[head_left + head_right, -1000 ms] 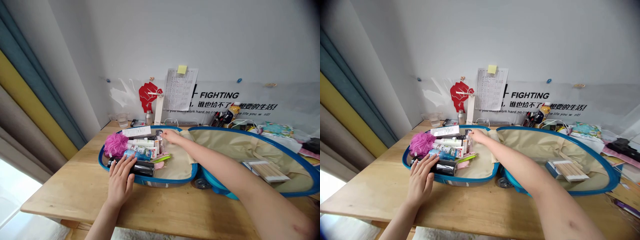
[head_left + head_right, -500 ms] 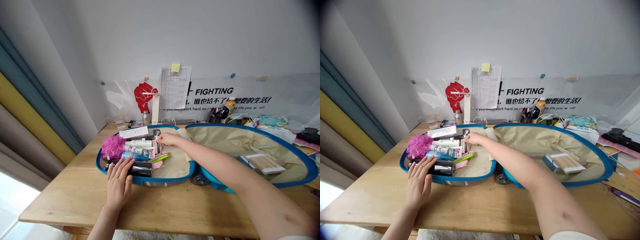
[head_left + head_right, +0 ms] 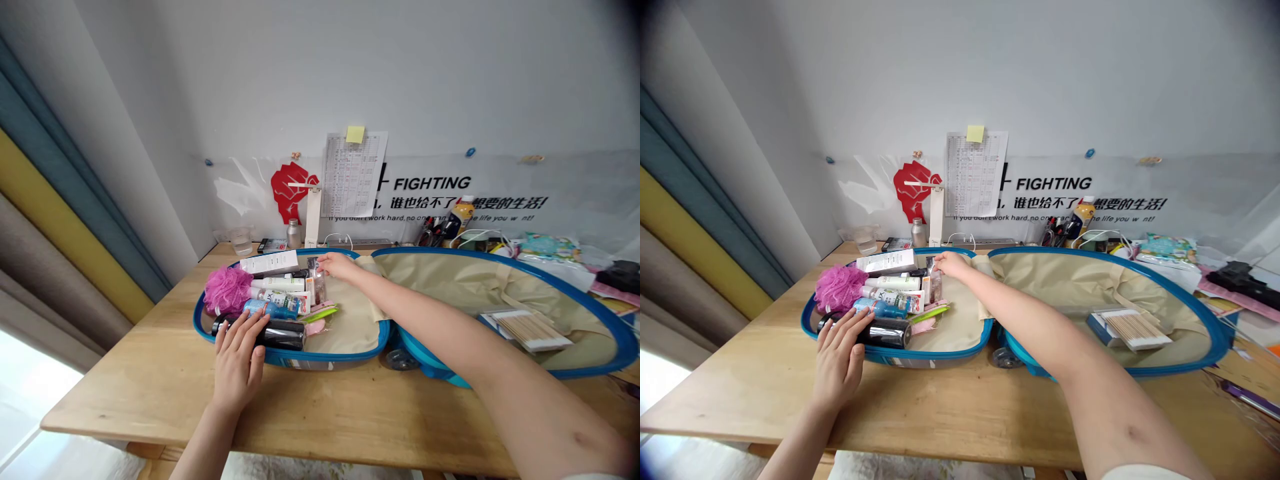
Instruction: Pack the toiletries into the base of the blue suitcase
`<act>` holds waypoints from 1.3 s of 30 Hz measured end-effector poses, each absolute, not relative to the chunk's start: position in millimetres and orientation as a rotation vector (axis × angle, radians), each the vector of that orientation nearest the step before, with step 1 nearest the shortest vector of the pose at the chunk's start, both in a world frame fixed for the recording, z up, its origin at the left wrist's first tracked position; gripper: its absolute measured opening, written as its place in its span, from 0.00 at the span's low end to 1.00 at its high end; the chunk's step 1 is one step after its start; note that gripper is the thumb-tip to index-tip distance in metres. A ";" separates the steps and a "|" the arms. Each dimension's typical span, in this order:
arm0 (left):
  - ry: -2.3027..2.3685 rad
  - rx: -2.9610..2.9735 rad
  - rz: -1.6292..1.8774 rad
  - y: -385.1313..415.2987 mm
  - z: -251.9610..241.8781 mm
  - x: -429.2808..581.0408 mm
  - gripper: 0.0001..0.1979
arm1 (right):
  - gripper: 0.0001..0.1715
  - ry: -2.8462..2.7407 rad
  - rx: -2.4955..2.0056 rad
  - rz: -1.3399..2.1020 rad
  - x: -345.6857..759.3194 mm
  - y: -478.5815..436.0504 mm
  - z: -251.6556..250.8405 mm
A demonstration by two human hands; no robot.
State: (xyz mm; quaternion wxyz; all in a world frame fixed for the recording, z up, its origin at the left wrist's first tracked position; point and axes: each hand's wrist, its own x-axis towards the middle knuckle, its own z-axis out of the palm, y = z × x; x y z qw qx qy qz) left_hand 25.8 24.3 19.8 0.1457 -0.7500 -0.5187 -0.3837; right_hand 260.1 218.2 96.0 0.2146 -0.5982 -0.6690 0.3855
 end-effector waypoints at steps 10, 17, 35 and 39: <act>-1.469 -2.162 -1.110 24.1 22.0 25.0 0.21 | 0.15 -1.811 -1.662 1.094 262.6 214.9 95.4; -1.468 -2.164 -1.119 23.8 21.6 24.3 0.21 | 0.14 -1.776 -1.570 1.119 264.3 216.0 97.3; -1.480 -2.166 -1.124 24.0 21.8 24.1 0.21 | 0.19 -1.702 -1.536 1.307 261.5 219.1 95.6; -1.500 -2.171 -1.121 23.8 21.0 23.9 0.22 | 0.17 -1.750 -1.539 1.249 266.8 217.4 97.1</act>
